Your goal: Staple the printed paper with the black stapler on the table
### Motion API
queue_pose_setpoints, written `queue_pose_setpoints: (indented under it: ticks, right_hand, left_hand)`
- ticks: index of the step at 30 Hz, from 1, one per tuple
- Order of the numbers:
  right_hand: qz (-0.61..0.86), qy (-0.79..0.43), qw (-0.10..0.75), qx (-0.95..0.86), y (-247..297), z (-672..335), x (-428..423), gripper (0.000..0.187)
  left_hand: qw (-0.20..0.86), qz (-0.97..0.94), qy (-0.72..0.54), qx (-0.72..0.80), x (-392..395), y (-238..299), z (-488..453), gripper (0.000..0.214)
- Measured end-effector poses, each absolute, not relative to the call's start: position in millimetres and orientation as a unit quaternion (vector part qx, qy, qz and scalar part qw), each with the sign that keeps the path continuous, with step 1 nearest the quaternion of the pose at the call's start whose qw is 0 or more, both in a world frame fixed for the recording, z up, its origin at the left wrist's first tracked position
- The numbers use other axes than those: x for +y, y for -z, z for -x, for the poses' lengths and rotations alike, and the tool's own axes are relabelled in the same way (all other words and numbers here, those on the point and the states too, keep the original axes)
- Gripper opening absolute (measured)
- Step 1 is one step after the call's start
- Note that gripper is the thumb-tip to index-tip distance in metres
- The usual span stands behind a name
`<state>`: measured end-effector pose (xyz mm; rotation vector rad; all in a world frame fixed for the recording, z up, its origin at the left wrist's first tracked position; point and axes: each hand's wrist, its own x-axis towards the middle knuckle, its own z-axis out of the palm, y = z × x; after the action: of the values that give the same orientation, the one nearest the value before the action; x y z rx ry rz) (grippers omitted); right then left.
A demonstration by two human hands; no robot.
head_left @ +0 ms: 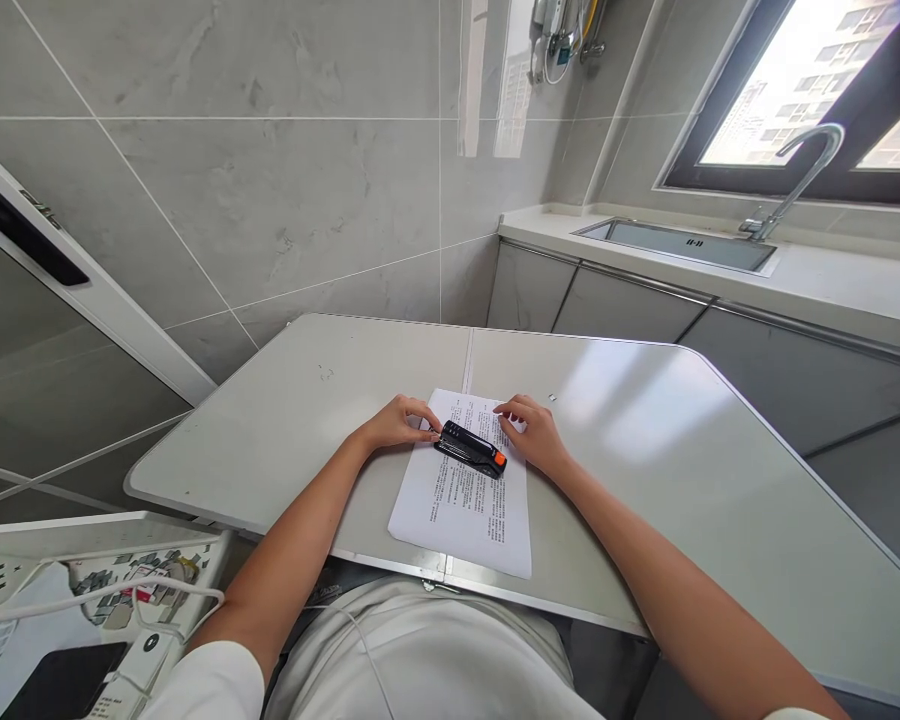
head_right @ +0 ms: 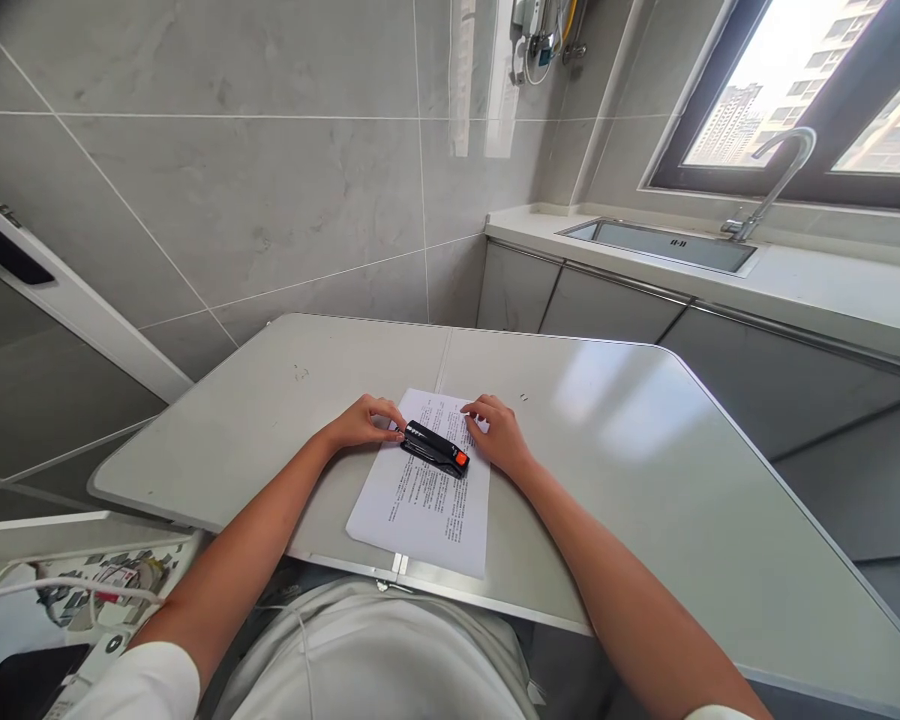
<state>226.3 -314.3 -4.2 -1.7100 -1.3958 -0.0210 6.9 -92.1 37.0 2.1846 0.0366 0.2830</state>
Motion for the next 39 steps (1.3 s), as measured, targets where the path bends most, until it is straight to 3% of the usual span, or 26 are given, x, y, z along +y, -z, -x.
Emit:
queue_pose_setpoints:
  ticks: [10,14,20,24,29,34,39]
  right_hand:
    - [0.663,-0.036,0.478,-0.575,-18,-196,-314,0.016]
    - [0.648,-0.102,0.417,-0.629,-17,-174,-312,0.047]
    - [0.657,-0.141,0.422,-0.609,-14,-173,-308,0.023]
    - [0.613,-0.125,0.467,-0.625,-20,-179,-310,0.027]
    - [0.562,-0.119,0.431,-0.696,-26,-171,-315,0.031]
    - [0.540,-0.133,0.420,-0.717,-27,-161,-316,0.025]
    - [0.576,-0.117,0.453,-0.670,-28,-170,-314,0.029]
  left_hand:
    - [0.441,-0.889,-0.117,-0.027,-92,-39,-6,0.016]
    - [0.438,-0.894,-0.089,-0.027,-89,-39,-4,0.018]
    - [0.457,-0.884,-0.095,-0.027,-81,-46,2,0.019]
    - [0.470,-0.875,-0.110,-0.035,-87,-54,0,0.016]
    - [0.460,-0.879,-0.115,-0.056,-101,-55,-7,0.048]
    - [0.446,-0.885,-0.081,-0.103,-111,-53,-12,0.033]
    - [0.451,-0.884,-0.102,-0.069,-111,-51,-15,0.035]
